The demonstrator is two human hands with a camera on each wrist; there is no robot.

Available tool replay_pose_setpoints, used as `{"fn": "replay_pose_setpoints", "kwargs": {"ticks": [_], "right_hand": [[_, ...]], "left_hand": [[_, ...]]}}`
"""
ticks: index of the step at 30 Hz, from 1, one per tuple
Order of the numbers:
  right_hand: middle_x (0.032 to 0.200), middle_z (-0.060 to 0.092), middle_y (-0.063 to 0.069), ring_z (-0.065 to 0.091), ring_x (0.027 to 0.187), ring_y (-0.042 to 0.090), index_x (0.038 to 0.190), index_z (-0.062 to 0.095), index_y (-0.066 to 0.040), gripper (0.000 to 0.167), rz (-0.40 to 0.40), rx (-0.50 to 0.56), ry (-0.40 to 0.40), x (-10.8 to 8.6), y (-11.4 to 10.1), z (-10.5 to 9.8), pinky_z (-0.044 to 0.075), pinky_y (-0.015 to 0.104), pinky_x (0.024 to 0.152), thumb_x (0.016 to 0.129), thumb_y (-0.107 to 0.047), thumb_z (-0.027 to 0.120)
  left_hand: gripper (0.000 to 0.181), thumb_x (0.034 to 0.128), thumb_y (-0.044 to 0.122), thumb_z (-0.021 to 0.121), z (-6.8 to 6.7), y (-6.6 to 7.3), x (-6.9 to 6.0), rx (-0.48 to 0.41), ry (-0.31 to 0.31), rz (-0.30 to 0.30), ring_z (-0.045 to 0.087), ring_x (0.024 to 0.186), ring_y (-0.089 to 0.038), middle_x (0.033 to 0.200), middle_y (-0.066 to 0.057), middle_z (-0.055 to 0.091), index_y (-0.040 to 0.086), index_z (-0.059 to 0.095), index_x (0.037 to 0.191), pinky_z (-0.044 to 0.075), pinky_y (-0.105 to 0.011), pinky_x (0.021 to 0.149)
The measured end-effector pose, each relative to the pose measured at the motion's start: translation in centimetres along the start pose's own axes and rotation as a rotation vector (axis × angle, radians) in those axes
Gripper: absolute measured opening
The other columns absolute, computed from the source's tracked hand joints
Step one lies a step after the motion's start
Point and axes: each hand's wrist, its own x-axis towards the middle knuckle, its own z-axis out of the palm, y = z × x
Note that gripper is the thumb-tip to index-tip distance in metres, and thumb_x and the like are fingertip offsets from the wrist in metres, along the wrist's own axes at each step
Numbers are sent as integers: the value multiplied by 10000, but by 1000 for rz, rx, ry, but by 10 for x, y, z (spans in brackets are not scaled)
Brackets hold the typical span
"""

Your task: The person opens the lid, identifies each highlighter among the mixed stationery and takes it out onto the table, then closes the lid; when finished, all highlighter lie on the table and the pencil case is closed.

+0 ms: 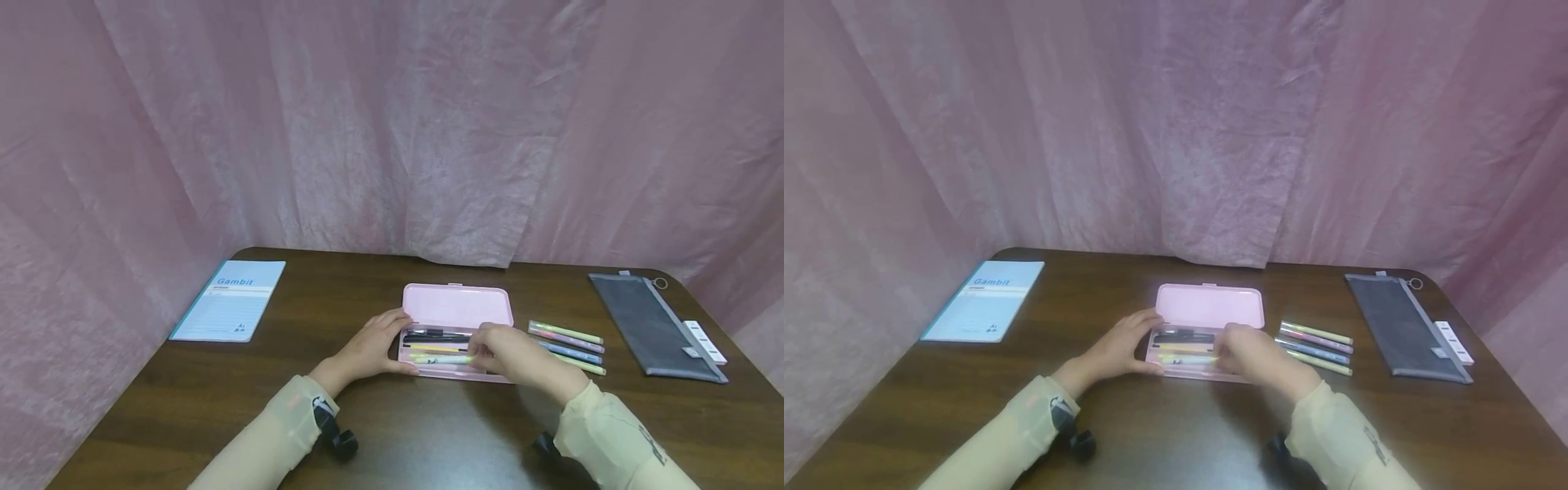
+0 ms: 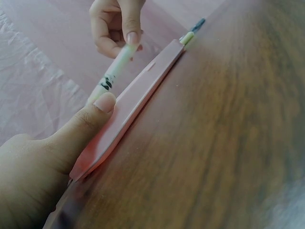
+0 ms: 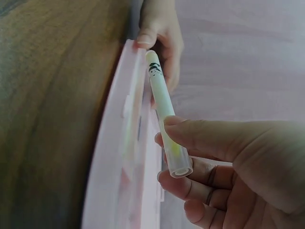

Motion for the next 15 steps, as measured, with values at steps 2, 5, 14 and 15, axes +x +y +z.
{"fn": "replay_pose_setpoints", "kwargs": {"ticks": [2, 5, 14, 15], "right_hand": [[773, 585, -83, 500, 675, 3, 823, 687, -144, 50, 4, -6, -2, -1, 0, -4, 461, 205, 608, 825, -110, 722], [781, 585, -85, 510, 682, 6, 820, 689, -147, 42, 15, -6, -9, -2, 0, -11, 461, 204, 610, 830, -123, 722], [775, 574, -93, 511, 696, 11, 837, 689, -152, 49, 14, -18, -2, -12, 2, -27, 474, 219, 630, 830, -116, 721], [776, 573, -95, 509, 699, 12, 845, 692, -149, 46, 23, -20, -3, -13, 3, -28, 474, 219, 633, 830, -118, 722]], "left_hand": [[949, 701, 642, 737, 0, 0, 0, 6, 2, 3, 355, 1414, -263, 1511, -83, 397, 85, 453, 1415, 308, -459, 1166], [948, 697, 633, 745, 0, -1, 0, 8, 10, 8, 360, 1411, -269, 1506, -89, 403, 77, 458, 1409, 311, -462, 1164], [951, 698, 641, 739, 0, 0, 0, 17, 4, 14, 356, 1414, -269, 1509, -88, 399, 85, 451, 1414, 308, -461, 1166], [950, 699, 639, 740, 0, 0, 0, 15, 3, 13, 356, 1414, -269, 1509, -86, 398, 86, 451, 1415, 309, -462, 1165]]}}
